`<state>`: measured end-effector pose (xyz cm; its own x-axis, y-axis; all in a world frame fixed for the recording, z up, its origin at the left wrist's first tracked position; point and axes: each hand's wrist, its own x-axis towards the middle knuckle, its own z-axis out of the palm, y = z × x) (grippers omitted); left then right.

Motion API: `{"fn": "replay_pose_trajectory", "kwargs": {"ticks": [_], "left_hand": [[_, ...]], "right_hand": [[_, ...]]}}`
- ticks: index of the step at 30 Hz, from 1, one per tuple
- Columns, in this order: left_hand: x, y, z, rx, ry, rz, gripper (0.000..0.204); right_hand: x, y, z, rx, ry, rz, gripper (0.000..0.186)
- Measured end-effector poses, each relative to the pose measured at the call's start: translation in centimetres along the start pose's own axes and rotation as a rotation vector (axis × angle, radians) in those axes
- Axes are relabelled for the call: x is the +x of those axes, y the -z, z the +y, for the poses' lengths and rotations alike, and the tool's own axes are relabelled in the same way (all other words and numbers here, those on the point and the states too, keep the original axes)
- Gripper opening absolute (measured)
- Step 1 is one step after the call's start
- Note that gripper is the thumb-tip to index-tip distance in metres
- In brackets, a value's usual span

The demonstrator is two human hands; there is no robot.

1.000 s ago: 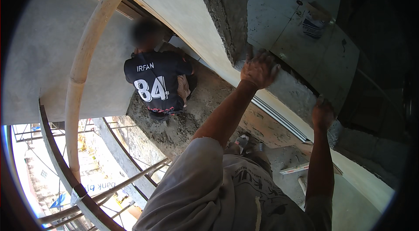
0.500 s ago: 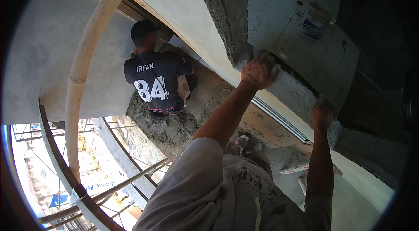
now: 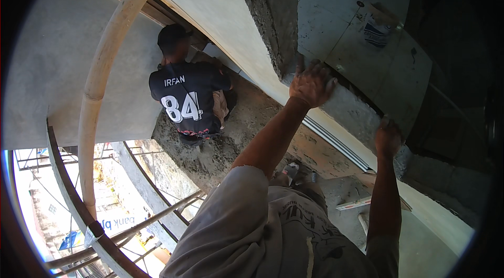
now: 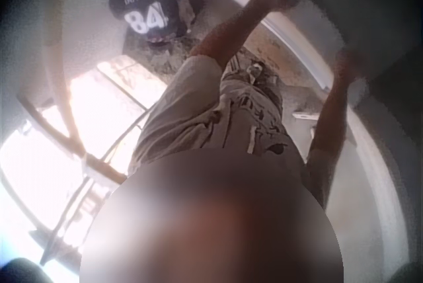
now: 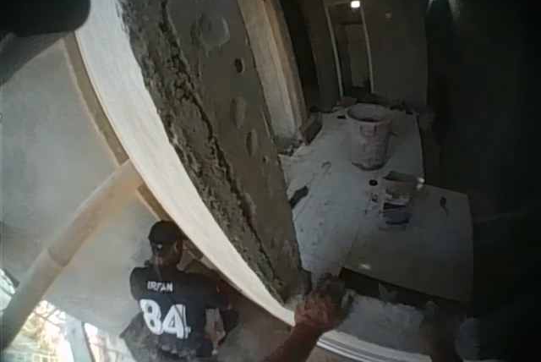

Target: Applying mortar to the edge of a wall using a trowel at a construction site.

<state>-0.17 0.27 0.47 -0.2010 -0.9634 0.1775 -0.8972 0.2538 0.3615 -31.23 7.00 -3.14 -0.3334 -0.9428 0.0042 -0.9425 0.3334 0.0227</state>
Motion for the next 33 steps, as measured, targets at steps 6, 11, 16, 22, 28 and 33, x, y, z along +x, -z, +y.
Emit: {"fn": "replay_pose_trajectory", "kwargs": {"ticks": [6,11,16,22,28,33], "left_hand": [[0.1,0.2,0.1,-0.006,0.001,-0.011,0.052],[0.1,-0.2,-0.1,0.017,-0.011,0.003,0.051],[0.0,-0.5,-0.1,0.026,-0.012,0.012,0.050],[0.0,-0.3,-0.1,0.024,-0.021,0.021,0.051],[0.0,-0.1,0.0,0.010,-0.013,0.014,0.051],[0.0,-0.2,0.0,0.009,-0.010,0.008,0.051]], "right_hand": [[0.1,0.0,0.2,-0.041,0.018,-0.047,0.046],[0.0,0.8,-0.4,-0.056,-0.006,-0.067,0.047],[-0.1,0.6,-0.3,-0.023,-0.029,-0.060,0.047],[-0.4,1.2,-0.7,0.019,-0.034,-0.048,0.045],[-0.3,1.1,-0.7,-0.002,-0.029,-0.041,0.044],[-0.3,1.3,-0.7,-0.038,-0.002,-0.026,0.045]]}}
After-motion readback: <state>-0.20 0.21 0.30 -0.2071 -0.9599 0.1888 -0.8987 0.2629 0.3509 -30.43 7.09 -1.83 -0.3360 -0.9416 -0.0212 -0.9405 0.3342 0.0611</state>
